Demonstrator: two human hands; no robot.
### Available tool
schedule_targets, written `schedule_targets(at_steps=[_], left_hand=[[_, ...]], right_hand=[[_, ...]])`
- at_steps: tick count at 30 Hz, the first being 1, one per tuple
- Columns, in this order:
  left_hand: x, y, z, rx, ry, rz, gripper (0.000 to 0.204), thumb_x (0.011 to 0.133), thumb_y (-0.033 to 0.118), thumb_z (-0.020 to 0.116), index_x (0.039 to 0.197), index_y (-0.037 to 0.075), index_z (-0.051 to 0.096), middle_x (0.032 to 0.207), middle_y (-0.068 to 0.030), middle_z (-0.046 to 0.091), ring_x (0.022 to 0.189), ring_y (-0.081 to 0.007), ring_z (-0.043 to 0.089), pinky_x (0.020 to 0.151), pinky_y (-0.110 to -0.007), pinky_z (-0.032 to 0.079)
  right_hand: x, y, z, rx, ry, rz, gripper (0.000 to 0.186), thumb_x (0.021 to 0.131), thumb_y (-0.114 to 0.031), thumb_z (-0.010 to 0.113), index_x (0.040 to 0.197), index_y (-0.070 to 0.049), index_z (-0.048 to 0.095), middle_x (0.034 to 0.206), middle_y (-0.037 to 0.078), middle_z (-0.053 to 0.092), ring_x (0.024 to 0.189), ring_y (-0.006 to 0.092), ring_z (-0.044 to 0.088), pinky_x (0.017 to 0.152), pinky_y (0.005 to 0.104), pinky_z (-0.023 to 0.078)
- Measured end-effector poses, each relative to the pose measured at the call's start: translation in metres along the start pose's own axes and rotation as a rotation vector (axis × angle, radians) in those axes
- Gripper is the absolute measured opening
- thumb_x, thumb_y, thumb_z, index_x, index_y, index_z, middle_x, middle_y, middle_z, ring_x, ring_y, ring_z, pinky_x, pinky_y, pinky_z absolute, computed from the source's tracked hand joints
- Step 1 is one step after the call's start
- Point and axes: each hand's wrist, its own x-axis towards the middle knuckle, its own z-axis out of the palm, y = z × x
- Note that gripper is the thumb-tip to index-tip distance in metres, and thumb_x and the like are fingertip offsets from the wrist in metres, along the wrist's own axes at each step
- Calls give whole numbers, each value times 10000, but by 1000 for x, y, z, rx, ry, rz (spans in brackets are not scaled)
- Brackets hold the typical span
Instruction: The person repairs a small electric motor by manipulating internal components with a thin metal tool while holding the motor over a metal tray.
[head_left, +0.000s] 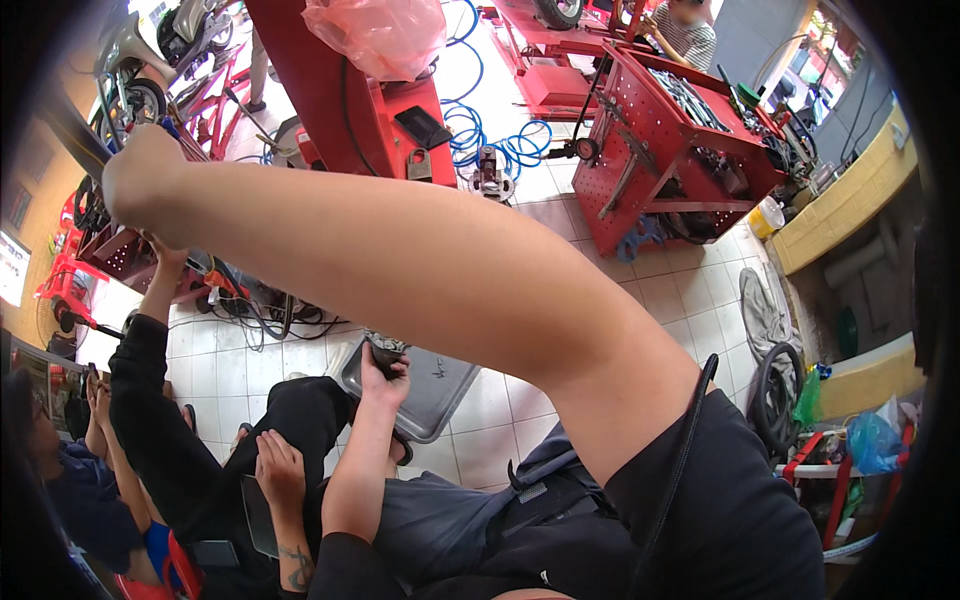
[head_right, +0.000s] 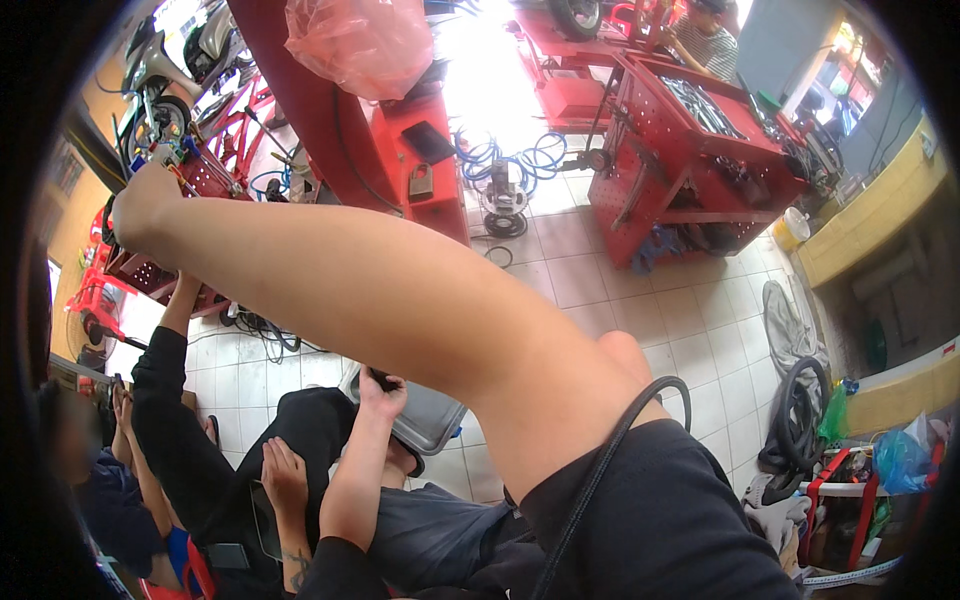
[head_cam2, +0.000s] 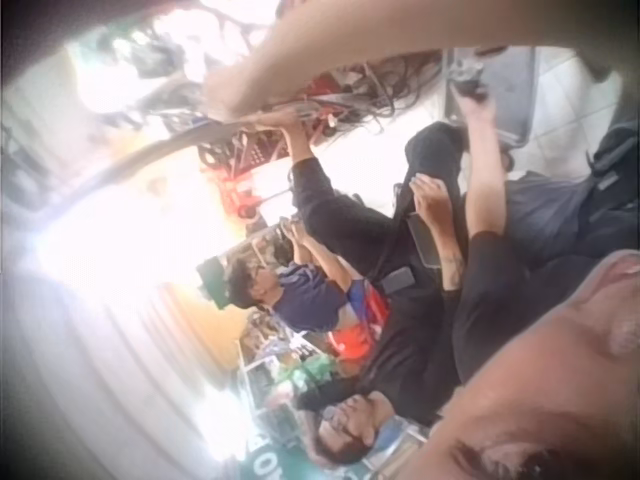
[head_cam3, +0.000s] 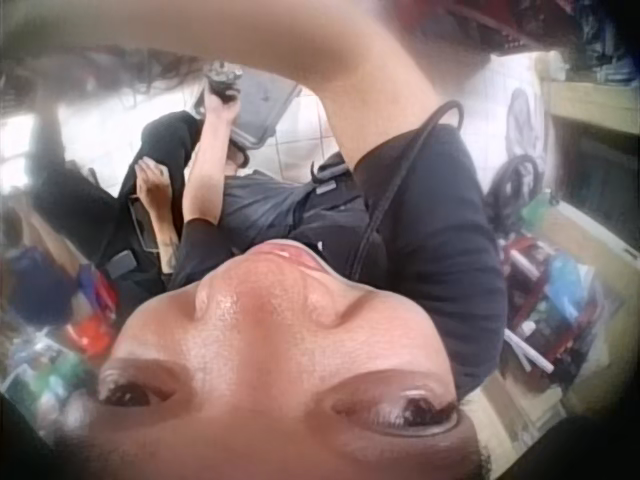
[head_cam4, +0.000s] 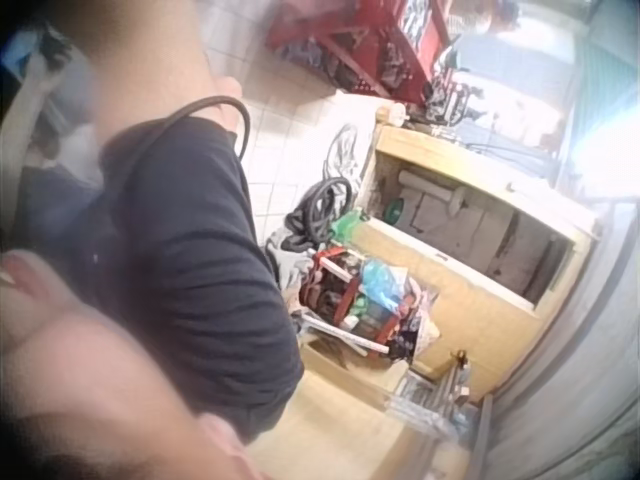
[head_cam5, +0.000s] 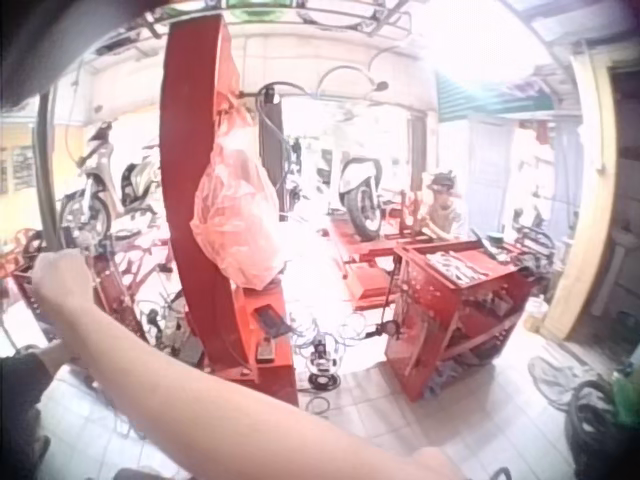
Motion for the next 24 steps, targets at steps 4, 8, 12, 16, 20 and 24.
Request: schedule_targets(at_steps=[4, 8, 12, 16, 20, 24], left_hand=[[2, -6, 6, 26, 52, 65, 431, 995, 493, 509, 1081, 95, 650, 902, -87, 650, 711, -225, 574, 474, -193, 455], [10, -9, 1, 21, 2, 6, 404, 992, 483, 524, 1066, 109, 658, 912, -70, 665, 710, -218, 583, 474, -199, 447], [18, 8, -22, 15, -1, -29, 381, 986, 477, 535, 1063, 128, 668, 922, -43, 681, 708, -199, 592, 479, -200, 447], [17, -5, -10, 1, -8, -56, 363, 983, 476, 538, 1058, 149, 676, 922, -24, 687, 694, -171, 585, 478, -192, 440], [10, -3, -1, -67, 66, 59, 321, 942, 455, 616, 1016, 143, 631, 914, -11, 659, 703, -150, 576, 467, -207, 428], [17, 1, -2, -7, -1, -10, 354, 983, 466, 537, 1022, 139, 666, 924, -30, 669, 730, -187, 584, 485, -204, 451]], right_hand=[[3, -21, -7, 38, 84, 97, 161, 755, -125, 705, 884, -168, 791, 893, 18, 737, 832, 209, 712, 641, 359, 478], [-7, -17, -4, 318, -101, 252, 173, 761, -88, 719, 923, -106, 776, 851, 67, 740, 833, 250, 729, 653, 358, 536], [-36, -6, 24, 651, -31, 331, 119, 844, -133, 656, 905, -52, 719, 776, 105, 705, 762, 250, 708, 633, 354, 537], [-74, 33, 98, 1115, -114, 683, 210, 948, -223, 582, 923, -24, 646, 752, 108, 637, 687, 217, 626, 595, 392, 490], [-87, 38, 70, 1593, -260, 1214, 202, 1010, -247, 437, 909, -101, 533, 782, 64, 535, 618, 199, 463, 568, 432, 440], [-83, 28, 2, 1580, -270, 1229, 303, 1044, -240, 358, 930, -92, 596, 686, -13, 475, 463, 79, 345, 427, 258, 250]])
